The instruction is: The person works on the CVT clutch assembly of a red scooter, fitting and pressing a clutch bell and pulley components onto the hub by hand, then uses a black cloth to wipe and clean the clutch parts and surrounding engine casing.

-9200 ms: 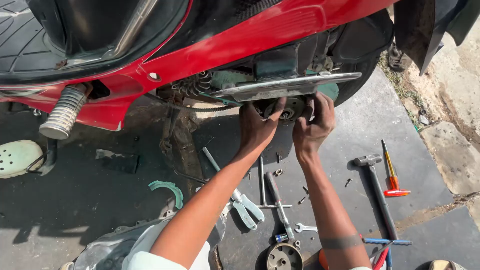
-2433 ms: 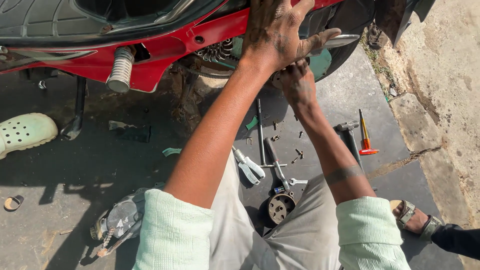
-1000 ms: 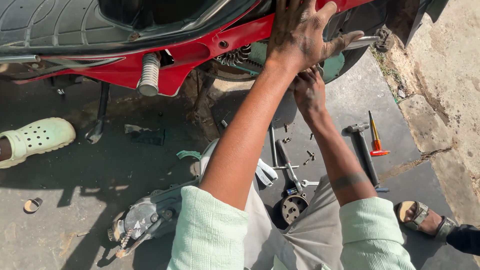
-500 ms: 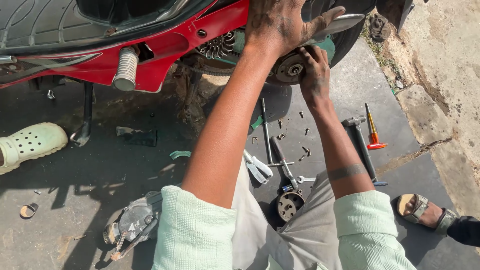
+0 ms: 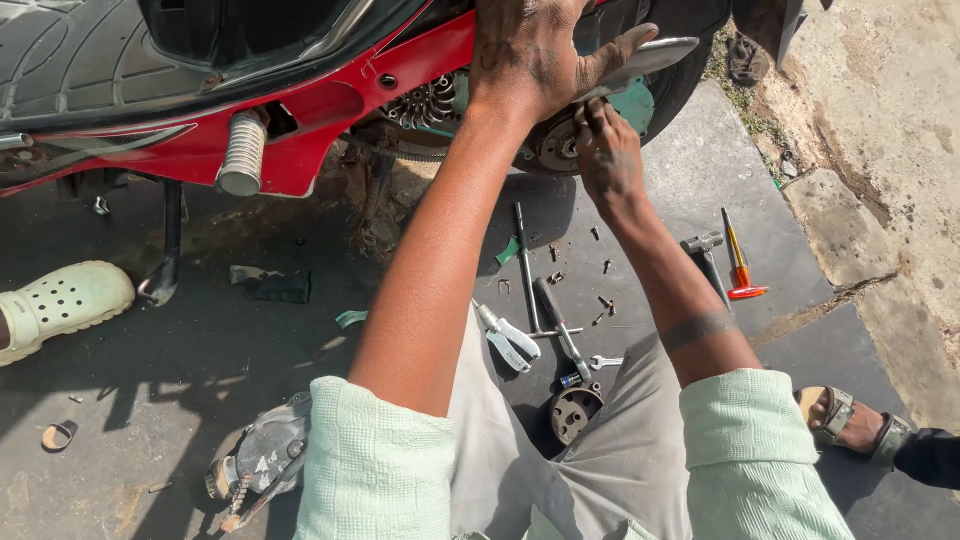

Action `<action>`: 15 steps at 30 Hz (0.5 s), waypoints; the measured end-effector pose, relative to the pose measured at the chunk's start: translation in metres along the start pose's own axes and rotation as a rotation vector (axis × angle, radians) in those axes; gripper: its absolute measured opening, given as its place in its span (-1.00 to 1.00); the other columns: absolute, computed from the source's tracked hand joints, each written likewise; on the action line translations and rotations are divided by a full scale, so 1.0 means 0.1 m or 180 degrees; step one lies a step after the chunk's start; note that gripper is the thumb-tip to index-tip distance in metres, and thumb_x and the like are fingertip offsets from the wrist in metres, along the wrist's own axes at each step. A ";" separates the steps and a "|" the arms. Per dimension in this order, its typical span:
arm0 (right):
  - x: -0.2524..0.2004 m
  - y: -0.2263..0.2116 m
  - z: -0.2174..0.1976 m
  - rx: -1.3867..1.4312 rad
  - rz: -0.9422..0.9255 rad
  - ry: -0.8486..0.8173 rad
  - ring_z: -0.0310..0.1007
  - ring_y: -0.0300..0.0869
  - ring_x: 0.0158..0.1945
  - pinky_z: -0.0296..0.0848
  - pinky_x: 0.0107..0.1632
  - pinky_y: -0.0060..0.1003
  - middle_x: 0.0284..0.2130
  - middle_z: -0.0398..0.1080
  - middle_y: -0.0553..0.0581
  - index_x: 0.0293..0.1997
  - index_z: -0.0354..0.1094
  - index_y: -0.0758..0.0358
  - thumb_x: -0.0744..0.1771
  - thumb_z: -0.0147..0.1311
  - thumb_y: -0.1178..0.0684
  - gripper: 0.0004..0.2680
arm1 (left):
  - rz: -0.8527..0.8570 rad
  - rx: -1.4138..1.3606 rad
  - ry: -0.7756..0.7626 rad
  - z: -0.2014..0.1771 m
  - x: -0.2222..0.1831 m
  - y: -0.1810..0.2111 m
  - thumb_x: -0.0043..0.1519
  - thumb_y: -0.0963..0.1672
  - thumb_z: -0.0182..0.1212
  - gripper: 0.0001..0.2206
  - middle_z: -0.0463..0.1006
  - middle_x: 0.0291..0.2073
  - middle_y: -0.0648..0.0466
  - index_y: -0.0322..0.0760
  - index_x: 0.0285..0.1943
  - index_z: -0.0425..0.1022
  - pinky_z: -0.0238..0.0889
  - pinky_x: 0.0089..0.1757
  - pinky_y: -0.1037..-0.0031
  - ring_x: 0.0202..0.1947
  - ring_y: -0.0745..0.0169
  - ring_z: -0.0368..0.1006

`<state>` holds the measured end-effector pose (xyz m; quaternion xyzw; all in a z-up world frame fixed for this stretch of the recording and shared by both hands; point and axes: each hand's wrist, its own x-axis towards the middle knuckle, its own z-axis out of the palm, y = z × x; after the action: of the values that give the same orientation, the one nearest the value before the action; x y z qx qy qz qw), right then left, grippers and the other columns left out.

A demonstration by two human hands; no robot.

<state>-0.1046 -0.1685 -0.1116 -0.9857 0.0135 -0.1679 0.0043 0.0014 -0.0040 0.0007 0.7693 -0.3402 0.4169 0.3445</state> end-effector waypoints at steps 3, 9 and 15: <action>0.04 -0.08 0.02 -0.0745 -0.1056 0.0990 0.50 0.07 0.07 0.50 0.11 -0.16 -0.01 0.48 0.29 -0.07 0.40 0.37 0.35 0.02 0.11 -0.84 | -0.0063 -0.0530 -0.0650 -0.02 0.04 -0.04 0.27 0.38 0.09 -0.33 0.58 -0.26 -0.01 -0.09 0.08 0.61 0.34 -0.08 0.14 -0.17 0.07 0.49; 0.04 0.03 0.00 0.0637 0.0614 -0.0020 0.50 0.11 -0.02 0.48 0.12 -0.05 -0.08 0.49 0.31 0.08 0.37 0.43 0.49 -0.04 0.07 -0.82 | -0.0060 -0.0343 -0.0676 -0.19 0.09 0.01 0.22 0.38 0.07 -0.30 0.54 -0.28 -0.10 -0.11 0.10 0.63 0.26 -0.06 0.05 -0.15 -0.05 0.43; 0.06 0.07 -0.11 -0.0104 -0.0424 0.0245 0.50 0.12 0.11 0.52 0.09 -0.13 0.04 0.49 0.32 0.13 0.44 0.36 0.26 0.12 0.31 -0.70 | -0.0137 -0.0512 -0.0746 -0.17 0.09 0.00 0.29 0.37 0.06 -0.30 0.48 -0.14 -0.16 -0.18 0.08 0.60 0.25 -0.01 0.02 -0.02 -0.09 0.35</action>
<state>-0.1027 -0.1757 -0.0989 -0.9772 -0.0493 -0.2052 -0.0235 -0.0015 0.0078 0.0154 0.7897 -0.3938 0.2882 0.3718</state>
